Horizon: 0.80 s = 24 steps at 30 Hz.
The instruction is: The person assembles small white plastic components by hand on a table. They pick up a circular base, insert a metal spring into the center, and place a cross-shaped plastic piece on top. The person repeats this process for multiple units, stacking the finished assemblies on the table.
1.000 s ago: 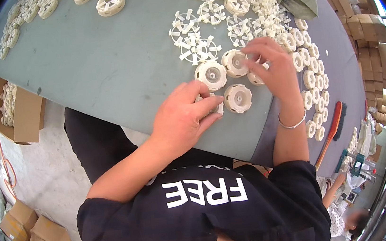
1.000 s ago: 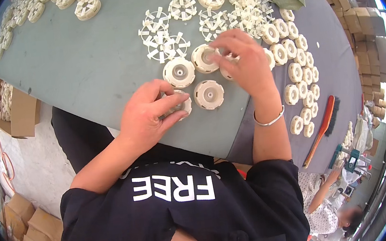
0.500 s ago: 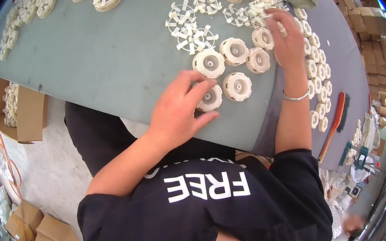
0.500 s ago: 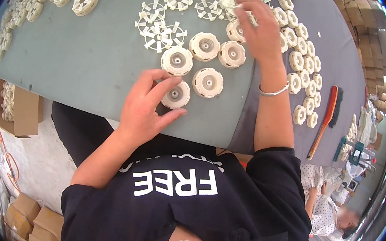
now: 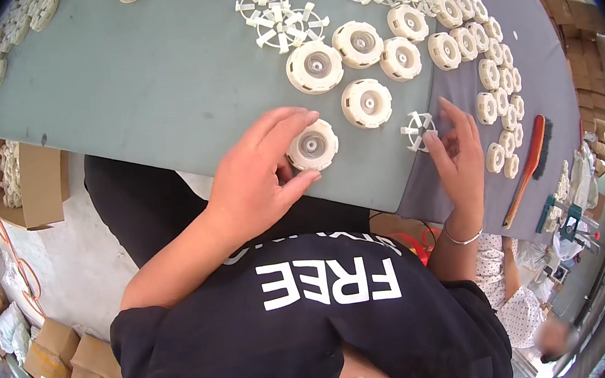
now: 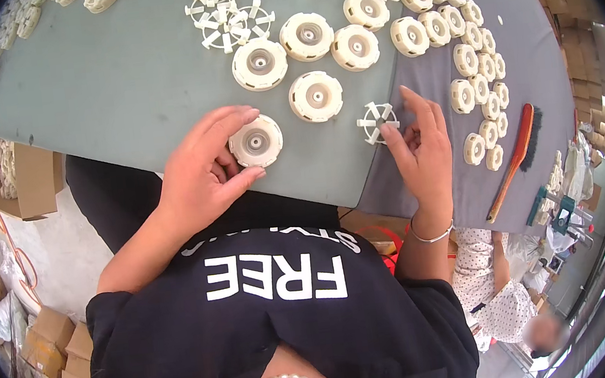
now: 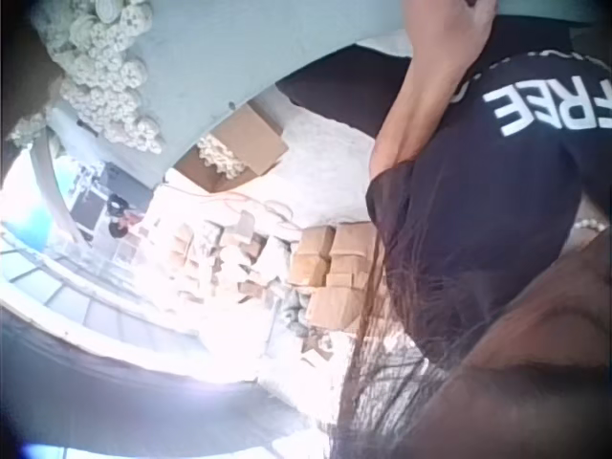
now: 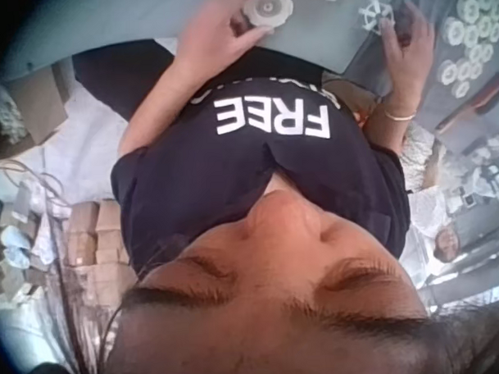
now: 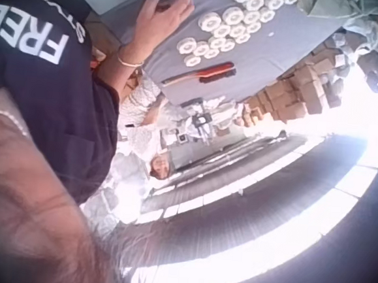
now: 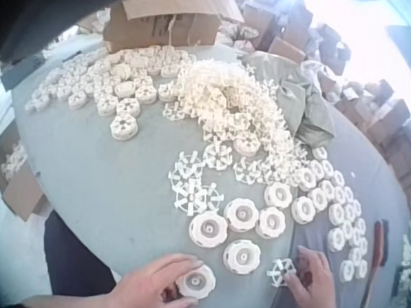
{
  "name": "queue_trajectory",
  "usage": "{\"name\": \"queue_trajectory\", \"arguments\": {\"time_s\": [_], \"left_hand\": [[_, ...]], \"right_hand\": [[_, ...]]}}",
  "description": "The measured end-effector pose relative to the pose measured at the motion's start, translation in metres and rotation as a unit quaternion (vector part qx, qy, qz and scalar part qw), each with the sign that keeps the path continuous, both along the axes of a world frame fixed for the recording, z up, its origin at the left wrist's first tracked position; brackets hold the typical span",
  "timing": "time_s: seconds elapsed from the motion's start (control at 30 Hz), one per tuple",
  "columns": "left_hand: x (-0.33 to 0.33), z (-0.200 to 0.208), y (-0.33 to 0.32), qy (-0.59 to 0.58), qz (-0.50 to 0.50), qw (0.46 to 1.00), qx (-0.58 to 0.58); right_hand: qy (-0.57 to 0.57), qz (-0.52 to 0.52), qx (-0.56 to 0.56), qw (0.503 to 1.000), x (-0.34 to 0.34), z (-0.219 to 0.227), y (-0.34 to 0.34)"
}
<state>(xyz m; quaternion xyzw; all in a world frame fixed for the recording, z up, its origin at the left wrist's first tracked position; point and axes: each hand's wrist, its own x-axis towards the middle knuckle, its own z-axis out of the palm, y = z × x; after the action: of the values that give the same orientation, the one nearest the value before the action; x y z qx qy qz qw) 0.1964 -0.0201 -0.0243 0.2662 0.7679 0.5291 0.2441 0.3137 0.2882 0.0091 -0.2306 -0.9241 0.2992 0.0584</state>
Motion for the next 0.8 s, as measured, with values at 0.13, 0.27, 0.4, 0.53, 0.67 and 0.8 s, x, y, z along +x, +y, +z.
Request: {"name": "queue_trajectory", "arguments": {"time_s": [0.13,0.27,0.4,0.53,0.67,0.8], "left_hand": [[0.002,0.001,-0.007,-0.031,0.013,0.999,0.035],[0.005,-0.001,-0.009,-0.065,0.043,0.994,0.082],[0.010,-0.004,-0.010,-0.050,0.050,0.995,0.065],[0.009,-0.008,-0.007,-0.057,0.060,0.995,0.055],[0.010,-0.011,-0.003,-0.022,0.066,0.996,0.049],[0.011,-0.005,-0.002,0.017,0.039,0.999,0.024]], "right_hand": [[-0.013,0.165,0.001,0.986,0.000,0.007,0.010],[0.017,0.205,-0.078,0.975,-0.011,0.013,0.003],[0.050,0.335,-0.103,0.935,-0.047,0.023,-0.053],[0.050,0.403,-0.069,0.911,-0.074,0.013,-0.077],[0.033,0.414,0.011,0.910,-0.076,0.007,-0.078],[0.062,0.416,0.148,0.895,-0.069,0.000,-0.076]]}}
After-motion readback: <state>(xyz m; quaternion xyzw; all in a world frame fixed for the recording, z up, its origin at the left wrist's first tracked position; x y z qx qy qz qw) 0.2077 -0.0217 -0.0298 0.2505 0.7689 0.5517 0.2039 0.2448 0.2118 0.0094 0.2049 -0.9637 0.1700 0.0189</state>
